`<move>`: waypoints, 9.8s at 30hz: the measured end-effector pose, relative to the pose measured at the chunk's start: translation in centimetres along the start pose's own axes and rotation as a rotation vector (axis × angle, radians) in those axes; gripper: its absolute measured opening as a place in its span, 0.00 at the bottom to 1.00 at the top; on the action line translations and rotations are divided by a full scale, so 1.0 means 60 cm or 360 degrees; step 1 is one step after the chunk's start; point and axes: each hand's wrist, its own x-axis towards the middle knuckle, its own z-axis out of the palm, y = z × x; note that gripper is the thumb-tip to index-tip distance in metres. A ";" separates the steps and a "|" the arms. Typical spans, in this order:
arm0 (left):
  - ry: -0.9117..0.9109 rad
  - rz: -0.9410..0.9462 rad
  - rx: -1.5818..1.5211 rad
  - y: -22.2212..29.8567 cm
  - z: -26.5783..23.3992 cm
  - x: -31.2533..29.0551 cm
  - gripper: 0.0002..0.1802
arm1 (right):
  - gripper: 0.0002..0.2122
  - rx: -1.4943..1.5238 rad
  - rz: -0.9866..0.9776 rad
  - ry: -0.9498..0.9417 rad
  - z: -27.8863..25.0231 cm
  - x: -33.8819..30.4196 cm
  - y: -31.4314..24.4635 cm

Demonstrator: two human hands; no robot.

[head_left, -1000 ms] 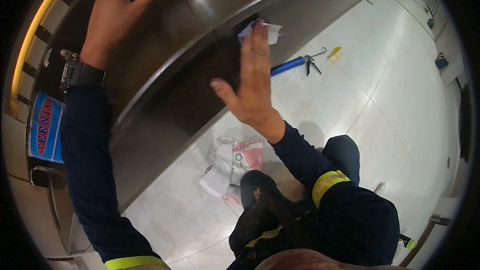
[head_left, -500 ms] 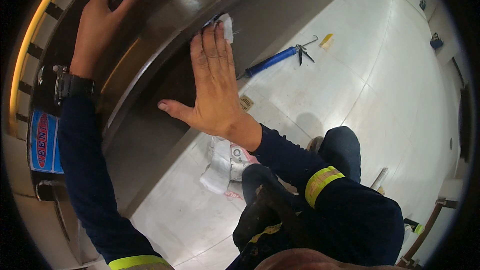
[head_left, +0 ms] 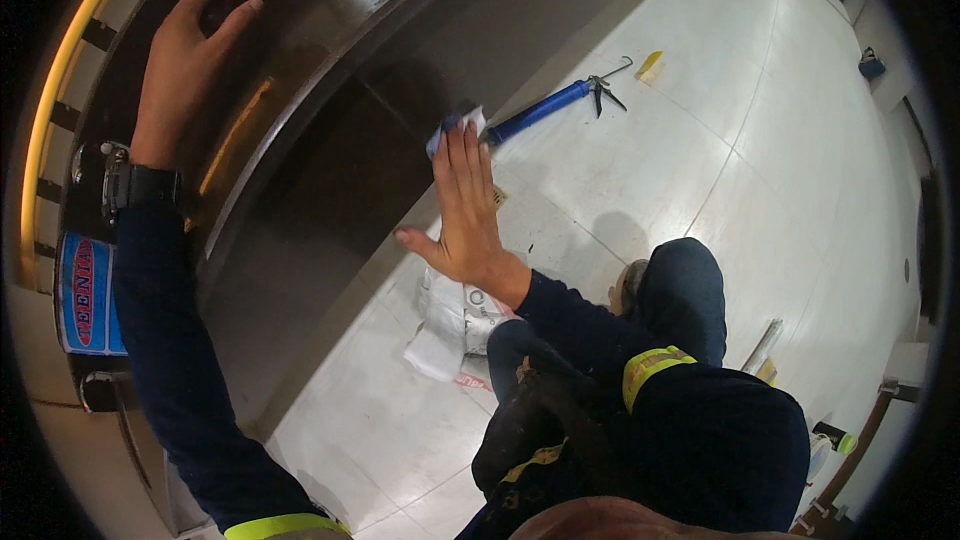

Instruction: The person wipes a dark countertop with a cloth, retrieves a can and a roll of masking tape from a bucket, then applies strips of tape along the countertop edge. The person smooths the tape and continues wiping the surface.

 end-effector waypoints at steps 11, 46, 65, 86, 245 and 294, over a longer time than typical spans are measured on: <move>-0.0029 0.0037 0.0069 -0.003 -0.003 0.002 0.24 | 0.50 -0.0050 0.0022 0.0031 -0.025 0.033 0.015; -0.0166 -0.0059 -0.0039 -0.045 0.001 0.007 0.24 | 0.51 0.0072 -0.0262 -0.0042 -0.001 0.125 -0.110; -0.0149 -0.0098 0.0043 -0.048 -0.007 -0.005 0.25 | 0.47 -0.0023 -0.0085 -0.0211 -0.011 0.017 -0.049; -0.0072 -0.0170 -0.0143 0.043 -0.019 0.003 0.20 | 0.47 0.0259 -0.0396 -0.0070 0.042 0.092 -0.176; -0.0107 -0.0106 0.0118 -0.011 -0.046 -0.012 0.23 | 0.43 0.0139 -0.0024 -0.0246 0.004 -0.008 -0.042; 0.0724 -0.0481 0.0470 0.254 0.203 -0.321 0.49 | 0.25 0.0766 -0.0656 -0.0654 -0.139 0.221 -0.102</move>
